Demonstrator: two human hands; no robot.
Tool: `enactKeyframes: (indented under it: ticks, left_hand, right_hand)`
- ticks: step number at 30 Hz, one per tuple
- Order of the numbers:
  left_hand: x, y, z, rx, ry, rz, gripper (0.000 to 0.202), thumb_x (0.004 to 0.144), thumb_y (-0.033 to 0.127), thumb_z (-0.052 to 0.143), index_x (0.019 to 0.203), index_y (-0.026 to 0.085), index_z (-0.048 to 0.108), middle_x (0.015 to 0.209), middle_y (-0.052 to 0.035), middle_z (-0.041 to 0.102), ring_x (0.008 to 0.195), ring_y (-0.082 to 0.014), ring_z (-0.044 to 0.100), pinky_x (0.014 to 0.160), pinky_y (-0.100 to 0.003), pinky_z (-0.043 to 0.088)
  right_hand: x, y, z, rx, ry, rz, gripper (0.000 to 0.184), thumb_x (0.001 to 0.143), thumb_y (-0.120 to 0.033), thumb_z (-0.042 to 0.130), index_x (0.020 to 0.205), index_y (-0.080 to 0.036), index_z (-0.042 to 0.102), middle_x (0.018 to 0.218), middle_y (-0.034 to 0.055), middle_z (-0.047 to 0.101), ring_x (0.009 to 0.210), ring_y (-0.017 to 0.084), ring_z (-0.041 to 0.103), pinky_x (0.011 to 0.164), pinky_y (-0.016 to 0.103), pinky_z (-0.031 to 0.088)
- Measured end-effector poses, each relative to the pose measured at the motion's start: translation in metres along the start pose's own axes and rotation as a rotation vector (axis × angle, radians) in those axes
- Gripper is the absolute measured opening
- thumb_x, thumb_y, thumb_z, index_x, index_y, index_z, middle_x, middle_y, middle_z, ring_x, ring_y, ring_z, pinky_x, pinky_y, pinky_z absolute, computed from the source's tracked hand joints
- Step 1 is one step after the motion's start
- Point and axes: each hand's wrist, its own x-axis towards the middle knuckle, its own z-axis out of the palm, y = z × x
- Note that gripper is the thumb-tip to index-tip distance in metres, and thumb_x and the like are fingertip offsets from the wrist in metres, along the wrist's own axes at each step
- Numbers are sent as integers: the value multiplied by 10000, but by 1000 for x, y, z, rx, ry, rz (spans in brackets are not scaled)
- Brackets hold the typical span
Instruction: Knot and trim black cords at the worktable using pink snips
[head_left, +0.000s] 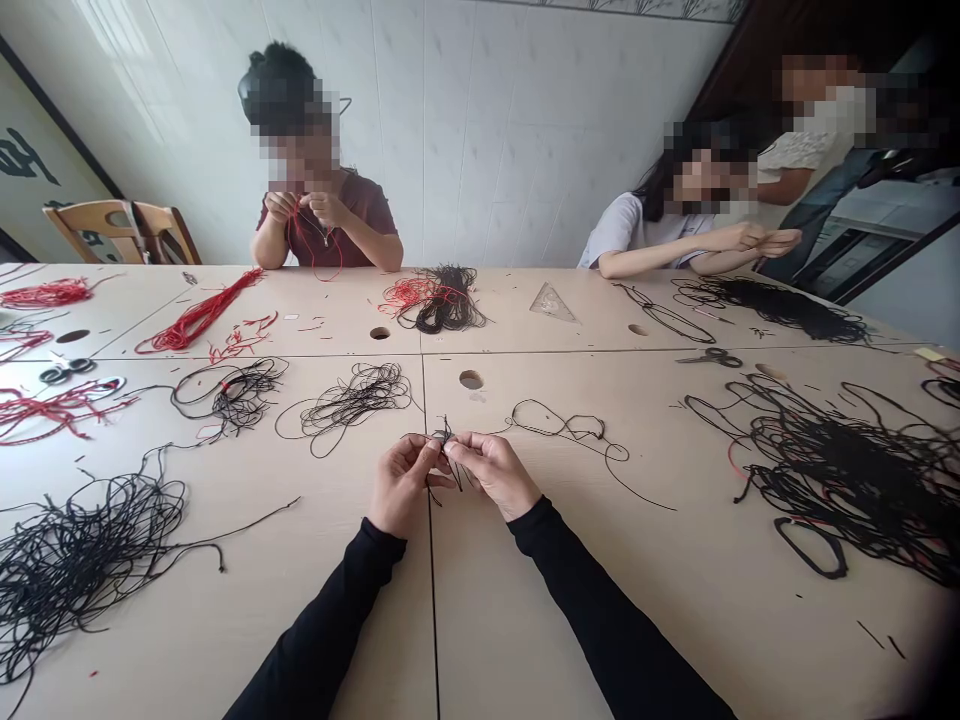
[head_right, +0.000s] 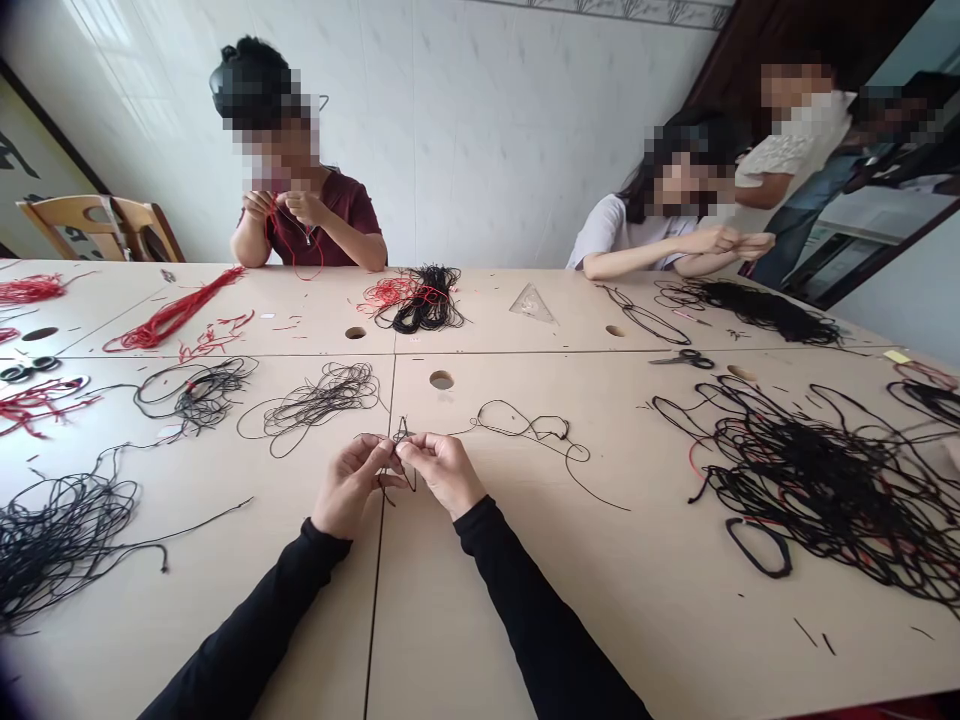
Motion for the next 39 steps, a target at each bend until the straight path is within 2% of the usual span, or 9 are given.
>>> enactKeyframes:
  ticks: [4, 8, 13, 18, 23, 27, 31, 35, 39]
  left_hand:
    - [1, -2, 1, -46, 63, 34, 310, 713, 402, 729, 790, 140, 581, 672, -4, 583, 642, -137, 588, 567, -311, 573]
    - [2, 0, -1, -93, 82, 21, 299, 707, 384, 738, 791, 141, 585, 706, -8, 580, 671, -130, 574, 564, -292, 570]
    - [1, 3, -1, -91, 5, -78, 307, 720, 401, 722, 778, 134, 580, 709, -28, 597, 650, -140, 579, 549, -306, 566]
    - [-1, 5, 1, 27, -3, -81, 344, 690, 415, 747, 741, 126, 568, 662, -37, 609, 611, -148, 596, 527, -290, 553]
    - [3, 14, -10, -13, 106, 30, 321, 718, 415, 722, 759, 145, 552, 656, -6, 582, 602, -135, 580, 544, -306, 567]
    - [6, 20, -20, -73, 214, 114, 308, 721, 408, 717, 752, 151, 550, 651, 8, 557, 611, -125, 565, 554, -296, 570]
    - [7, 19, -22, -118, 229, 127, 326, 701, 416, 732, 750, 156, 540, 657, 12, 551, 607, -124, 559, 555, -303, 571]
    - [8, 19, -25, -145, 226, 103, 357, 667, 424, 755, 746, 155, 533, 654, 13, 548, 594, -125, 566, 521, -284, 558]
    - [11, 20, -30, -162, 248, 106, 366, 648, 417, 768, 749, 156, 531, 641, 14, 550, 580, -122, 562, 505, -272, 550]
  right_hand:
    - [0, -1, 2, -81, -24, -105, 317, 802, -450, 605, 787, -134, 618, 723, 30, 625, 655, 136, 561, 604, 247, 447]
    - [0, -1, 3, -158, -1, -169, 312, 830, -442, 577, 811, -133, 620, 738, 36, 641, 712, 158, 600, 683, 268, 481]
    - [0, 2, 3, -175, 20, -147, 318, 825, -450, 582, 826, -134, 616, 711, 30, 622, 680, 155, 587, 675, 274, 487]
    - [-1, 4, 2, -218, 16, -168, 323, 844, -456, 554, 839, -137, 609, 660, 5, 574, 578, 118, 503, 585, 246, 445]
    - [-7, -8, -11, -455, 48, -237, 326, 844, -450, 555, 826, -140, 653, 567, -30, 463, 508, 92, 371, 493, 221, 336]
    - [-12, -25, -20, -579, 74, -310, 258, 835, -398, 577, 820, -161, 677, 584, -23, 485, 523, 100, 392, 507, 225, 352]
    - [-10, -37, -24, -681, 116, -419, 153, 840, -285, 574, 800, -178, 675, 685, 9, 585, 616, 124, 495, 614, 243, 432]
    - [-6, -33, -37, -716, 138, -405, 126, 848, -256, 551, 857, -188, 657, 859, 43, 654, 809, 166, 595, 768, 291, 477]
    - [-26, -18, -57, -910, 252, -233, 157, 838, -333, 564, 874, -186, 610, 925, 69, 640, 905, 207, 584, 813, 347, 471]
